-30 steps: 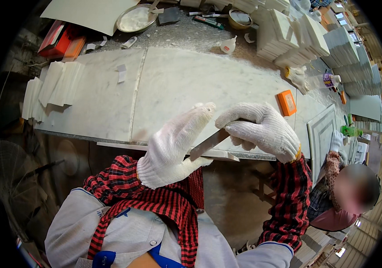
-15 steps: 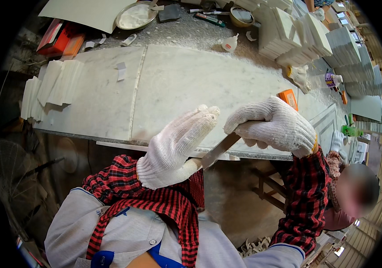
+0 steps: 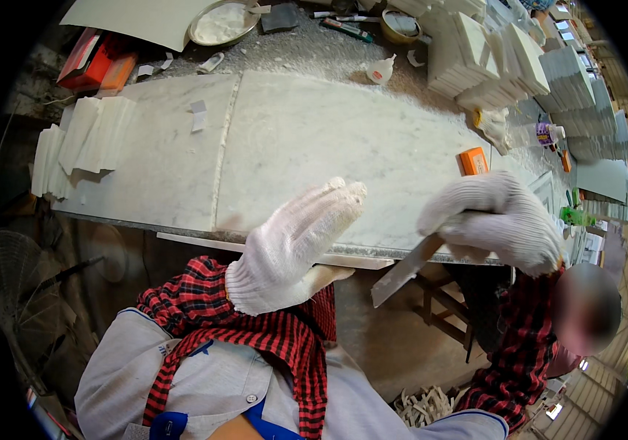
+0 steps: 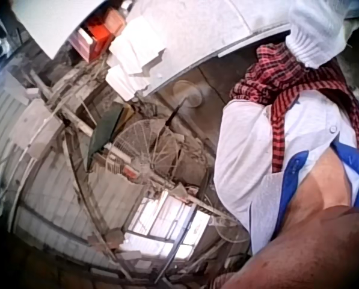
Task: The person assembles a square decorative panel by applying adhesive to small rectangular pieces and attaching them to a larger base board. They use a small metal tool to scrape and smooth the edges of the attached pieces, ensuring a flush fit. The person handles the panel one at a time, flipping it to work on different sides.
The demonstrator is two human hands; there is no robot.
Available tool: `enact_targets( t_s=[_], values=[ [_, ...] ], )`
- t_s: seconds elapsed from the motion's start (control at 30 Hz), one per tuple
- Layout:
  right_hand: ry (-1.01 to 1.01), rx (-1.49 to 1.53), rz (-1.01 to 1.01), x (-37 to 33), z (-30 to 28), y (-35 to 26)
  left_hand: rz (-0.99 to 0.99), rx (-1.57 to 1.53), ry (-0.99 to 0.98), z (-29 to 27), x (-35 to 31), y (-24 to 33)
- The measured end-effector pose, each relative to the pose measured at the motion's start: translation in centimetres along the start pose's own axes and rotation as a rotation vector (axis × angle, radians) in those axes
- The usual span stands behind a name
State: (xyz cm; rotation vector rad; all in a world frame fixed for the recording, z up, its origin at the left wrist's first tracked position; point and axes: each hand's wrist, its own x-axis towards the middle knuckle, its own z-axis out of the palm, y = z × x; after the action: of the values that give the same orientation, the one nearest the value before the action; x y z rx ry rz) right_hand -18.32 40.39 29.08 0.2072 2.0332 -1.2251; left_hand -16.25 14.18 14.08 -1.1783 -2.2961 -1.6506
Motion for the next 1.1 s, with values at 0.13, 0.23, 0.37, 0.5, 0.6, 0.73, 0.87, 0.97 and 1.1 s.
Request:
enact_targets(
  t_s=[0.13,0.23,0.37,0.5,0.6,0.73,0.87,0.97,1.1],
  values=[
    [0.360,0.371,-0.136,-2.1,1.2,3.3,-0.064,-0.037,-0.037,-0.1,0.1,0.3],
    [0.633,0.864,-0.042,-1.9,6.6,7.7,-0.077,-0.066,-0.054,0.4,-0.1,0.3],
    [0.708,1.263,-0.012,-0.9,15.3,10.3,-0.119,-0.101,-0.081,0.0,-0.1,0.4],
    [0.860,1.453,0.002,-0.9,19.7,8.9,-0.078,-0.161,-0.100,0.5,0.2,0.3],
    [0.834,1.487,-0.096,-0.9,20.7,8.9,-0.054,-0.123,-0.087,0.7,0.2,0.4],
    [0.764,1.500,-0.174,-1.4,20.5,7.6,-0.130,-0.107,-0.168,0.7,0.1,0.8],
    [0.730,1.466,-0.127,-1.6,19.8,6.2,-0.206,-0.202,-0.145,0.9,-0.1,1.1],
    [0.723,1.454,-0.147,-1.4,19.5,5.6,-0.218,-0.198,-0.144,0.8,-0.3,1.2],
    [0.719,1.471,-0.151,-1.2,19.5,5.4,-0.195,-0.190,-0.140,0.7,-0.3,1.1]
  ],
)
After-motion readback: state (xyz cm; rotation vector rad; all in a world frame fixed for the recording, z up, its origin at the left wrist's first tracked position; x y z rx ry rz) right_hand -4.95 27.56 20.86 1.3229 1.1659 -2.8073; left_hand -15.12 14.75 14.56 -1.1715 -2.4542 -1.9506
